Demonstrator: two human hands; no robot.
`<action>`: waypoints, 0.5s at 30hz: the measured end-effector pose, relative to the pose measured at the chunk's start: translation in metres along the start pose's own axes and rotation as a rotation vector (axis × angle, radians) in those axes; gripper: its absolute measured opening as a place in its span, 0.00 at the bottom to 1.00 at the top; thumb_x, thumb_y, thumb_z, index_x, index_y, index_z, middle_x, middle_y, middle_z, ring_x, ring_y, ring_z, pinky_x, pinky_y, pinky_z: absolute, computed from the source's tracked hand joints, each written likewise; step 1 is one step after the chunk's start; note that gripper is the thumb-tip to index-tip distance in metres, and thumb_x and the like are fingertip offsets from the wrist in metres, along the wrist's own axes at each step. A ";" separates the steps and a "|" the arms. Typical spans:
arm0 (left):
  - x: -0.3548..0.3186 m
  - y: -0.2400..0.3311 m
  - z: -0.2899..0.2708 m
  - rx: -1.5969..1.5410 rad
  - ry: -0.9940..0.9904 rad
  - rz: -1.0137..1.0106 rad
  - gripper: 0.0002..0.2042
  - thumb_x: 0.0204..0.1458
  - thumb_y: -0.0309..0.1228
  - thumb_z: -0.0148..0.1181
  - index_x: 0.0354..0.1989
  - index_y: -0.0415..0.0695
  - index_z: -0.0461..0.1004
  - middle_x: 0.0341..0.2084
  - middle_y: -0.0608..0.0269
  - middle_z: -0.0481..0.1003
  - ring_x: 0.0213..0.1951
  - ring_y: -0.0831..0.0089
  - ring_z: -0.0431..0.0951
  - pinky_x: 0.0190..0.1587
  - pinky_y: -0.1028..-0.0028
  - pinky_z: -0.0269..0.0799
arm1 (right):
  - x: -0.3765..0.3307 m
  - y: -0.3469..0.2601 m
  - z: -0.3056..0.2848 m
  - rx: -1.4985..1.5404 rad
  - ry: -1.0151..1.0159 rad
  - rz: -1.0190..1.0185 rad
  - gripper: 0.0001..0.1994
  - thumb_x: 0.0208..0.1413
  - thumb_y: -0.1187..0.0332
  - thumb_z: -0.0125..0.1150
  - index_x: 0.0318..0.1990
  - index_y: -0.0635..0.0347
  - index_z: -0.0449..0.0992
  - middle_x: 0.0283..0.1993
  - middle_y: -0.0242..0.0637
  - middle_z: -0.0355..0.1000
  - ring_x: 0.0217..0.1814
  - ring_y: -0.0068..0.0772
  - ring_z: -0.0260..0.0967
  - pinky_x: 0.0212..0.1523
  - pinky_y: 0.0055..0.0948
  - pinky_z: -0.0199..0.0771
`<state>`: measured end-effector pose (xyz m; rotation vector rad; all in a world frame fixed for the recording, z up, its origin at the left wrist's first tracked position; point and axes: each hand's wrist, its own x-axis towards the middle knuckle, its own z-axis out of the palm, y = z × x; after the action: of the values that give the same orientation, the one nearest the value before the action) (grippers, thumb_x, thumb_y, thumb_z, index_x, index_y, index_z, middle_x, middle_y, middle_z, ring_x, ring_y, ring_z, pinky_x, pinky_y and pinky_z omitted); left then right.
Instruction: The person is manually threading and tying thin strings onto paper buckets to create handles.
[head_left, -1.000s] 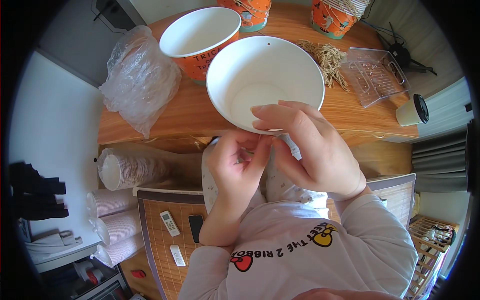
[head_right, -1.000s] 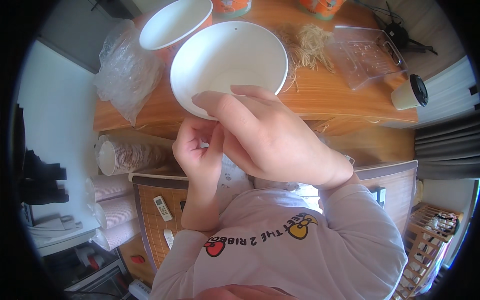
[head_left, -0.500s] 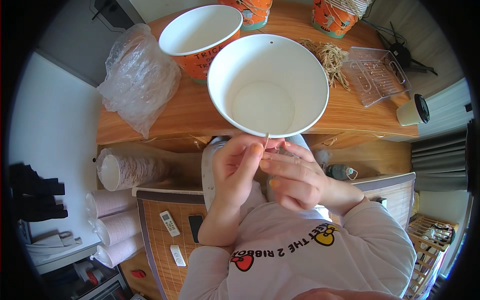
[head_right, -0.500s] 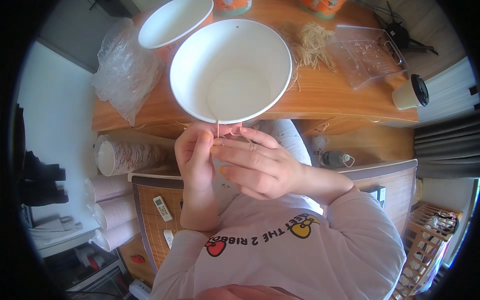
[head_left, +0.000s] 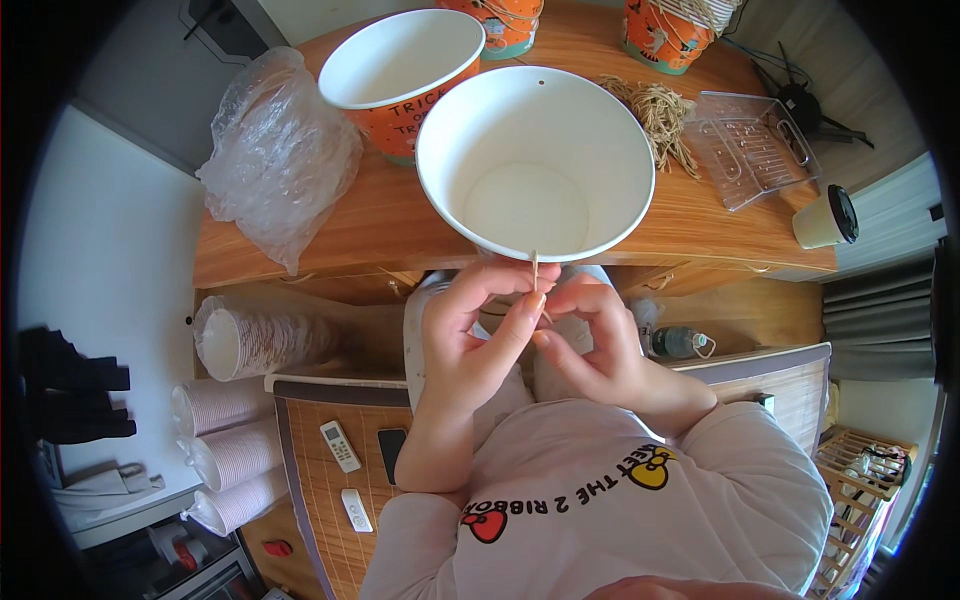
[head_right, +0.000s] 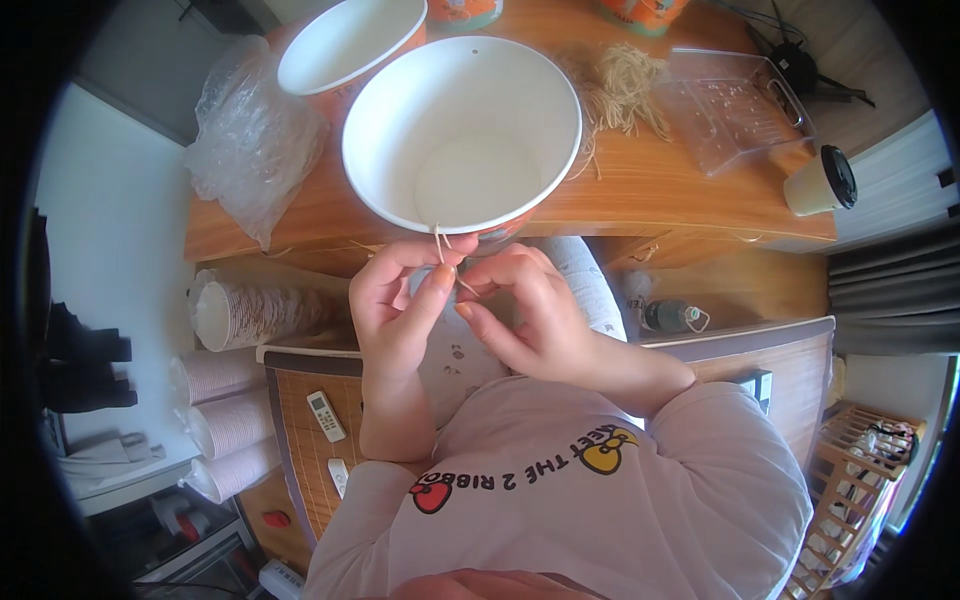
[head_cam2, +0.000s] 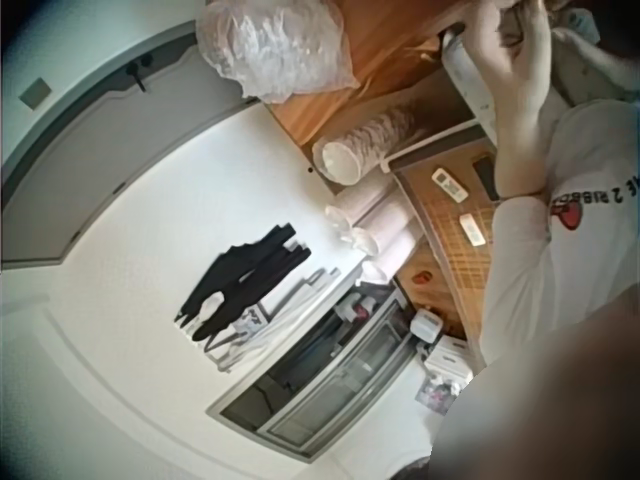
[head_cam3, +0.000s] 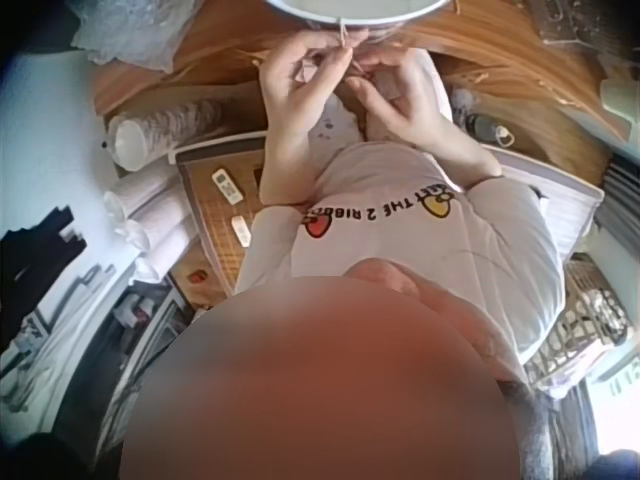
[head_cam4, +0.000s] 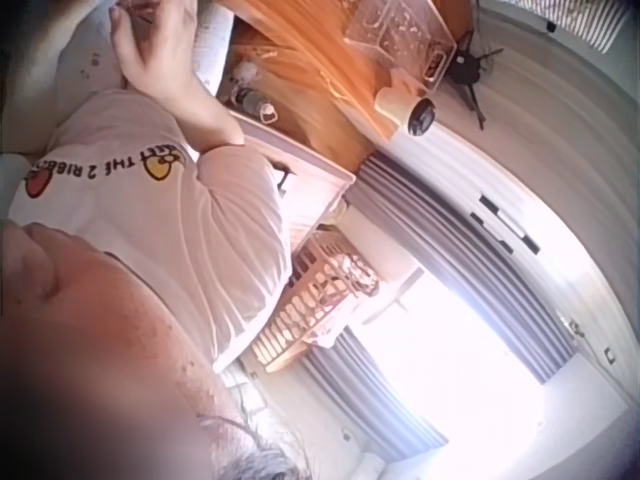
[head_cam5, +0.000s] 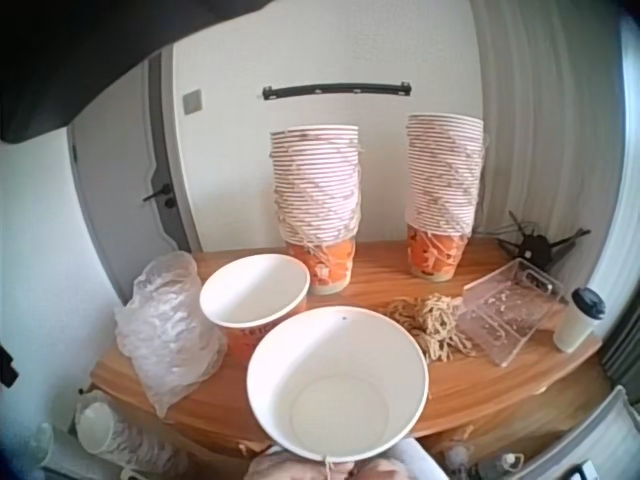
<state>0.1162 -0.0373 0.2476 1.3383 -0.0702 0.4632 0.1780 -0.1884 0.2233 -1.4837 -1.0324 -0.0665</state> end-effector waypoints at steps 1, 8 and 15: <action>0.001 -0.001 0.000 0.091 0.016 0.069 0.04 0.56 0.21 0.61 0.38 0.36 0.77 0.39 0.56 0.81 0.42 0.74 0.80 0.47 0.75 0.74 | -0.001 -0.003 -0.002 0.024 0.014 -0.006 0.15 0.50 0.79 0.67 0.44 0.63 0.69 0.35 0.39 0.74 0.34 0.39 0.70 0.39 0.37 0.69; 0.005 -0.011 -0.005 0.379 0.012 0.316 0.05 0.53 0.20 0.65 0.38 0.37 0.78 0.35 0.59 0.81 0.38 0.76 0.79 0.42 0.77 0.74 | -0.003 -0.005 -0.016 0.040 0.011 -0.236 0.13 0.51 0.79 0.65 0.43 0.61 0.71 0.35 0.37 0.76 0.31 0.36 0.69 0.35 0.35 0.67; -0.004 -0.010 0.005 0.008 0.082 0.028 0.04 0.56 0.19 0.63 0.38 0.36 0.77 0.36 0.59 0.80 0.38 0.75 0.81 0.44 0.77 0.75 | -0.001 -0.007 -0.015 -0.101 -0.144 -0.199 0.10 0.51 0.73 0.67 0.41 0.58 0.75 0.35 0.34 0.76 0.36 0.37 0.71 0.39 0.35 0.68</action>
<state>0.1176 -0.0443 0.2379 1.3258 -0.0187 0.5421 0.1809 -0.2022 0.2319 -1.4887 -1.3085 -0.1572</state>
